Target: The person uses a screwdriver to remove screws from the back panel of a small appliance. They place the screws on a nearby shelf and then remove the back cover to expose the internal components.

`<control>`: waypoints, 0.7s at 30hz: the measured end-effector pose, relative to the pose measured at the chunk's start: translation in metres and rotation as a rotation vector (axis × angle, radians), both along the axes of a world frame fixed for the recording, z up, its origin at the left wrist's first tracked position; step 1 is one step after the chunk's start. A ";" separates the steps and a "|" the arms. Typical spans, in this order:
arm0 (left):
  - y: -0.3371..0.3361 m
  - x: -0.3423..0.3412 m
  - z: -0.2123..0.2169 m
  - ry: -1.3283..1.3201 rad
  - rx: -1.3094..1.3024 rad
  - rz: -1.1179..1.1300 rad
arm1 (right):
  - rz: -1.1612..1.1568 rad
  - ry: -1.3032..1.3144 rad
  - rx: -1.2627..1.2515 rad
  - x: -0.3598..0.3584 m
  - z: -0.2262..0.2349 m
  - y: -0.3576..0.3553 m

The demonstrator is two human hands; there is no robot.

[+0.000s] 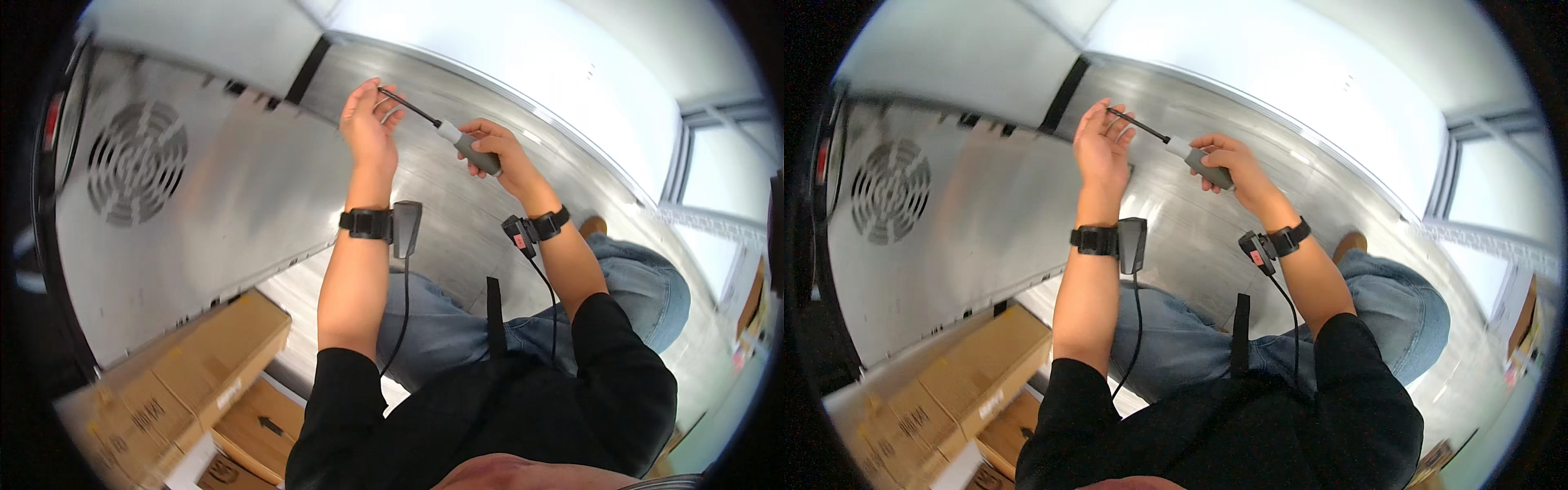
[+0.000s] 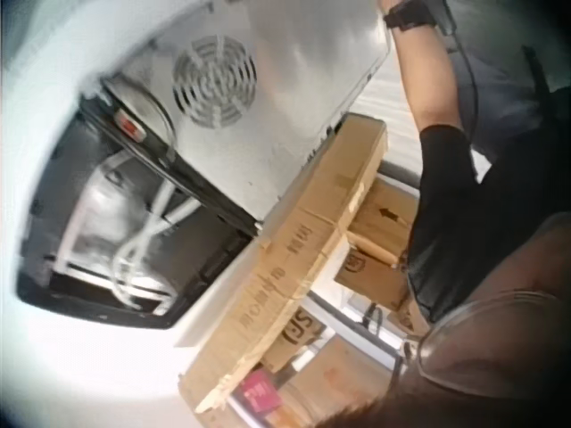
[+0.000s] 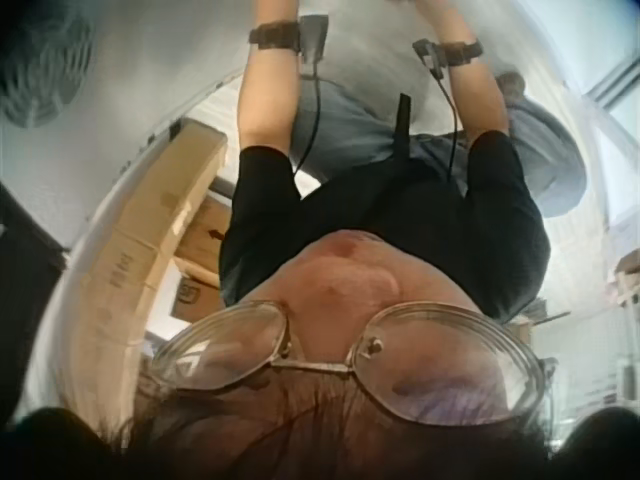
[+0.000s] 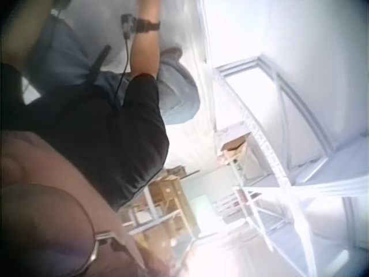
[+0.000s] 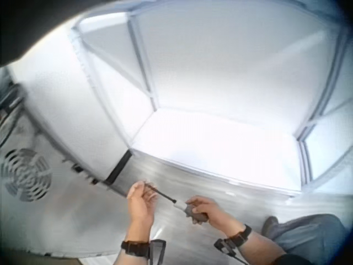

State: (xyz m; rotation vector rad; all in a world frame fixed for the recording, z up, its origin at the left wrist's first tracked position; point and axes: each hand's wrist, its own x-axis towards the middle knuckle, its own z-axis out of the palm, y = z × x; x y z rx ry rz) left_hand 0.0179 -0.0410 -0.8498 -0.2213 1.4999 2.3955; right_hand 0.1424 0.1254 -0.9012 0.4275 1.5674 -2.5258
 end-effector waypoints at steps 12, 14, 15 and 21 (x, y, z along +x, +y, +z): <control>0.093 -0.047 -0.078 0.035 -0.195 -0.693 | -0.480 -0.120 -0.092 0.048 -0.051 0.025; 0.117 -0.052 -0.100 -0.010 -0.173 -0.781 | -0.577 -0.155 -0.074 0.054 -0.062 0.027; 0.129 -0.053 -0.111 -0.028 -0.154 -0.828 | -0.626 -0.170 -0.059 0.057 -0.066 0.027; 0.185 -0.073 -0.147 -0.078 -0.063 -0.784 | -0.807 -0.181 -0.061 0.072 -0.087 0.025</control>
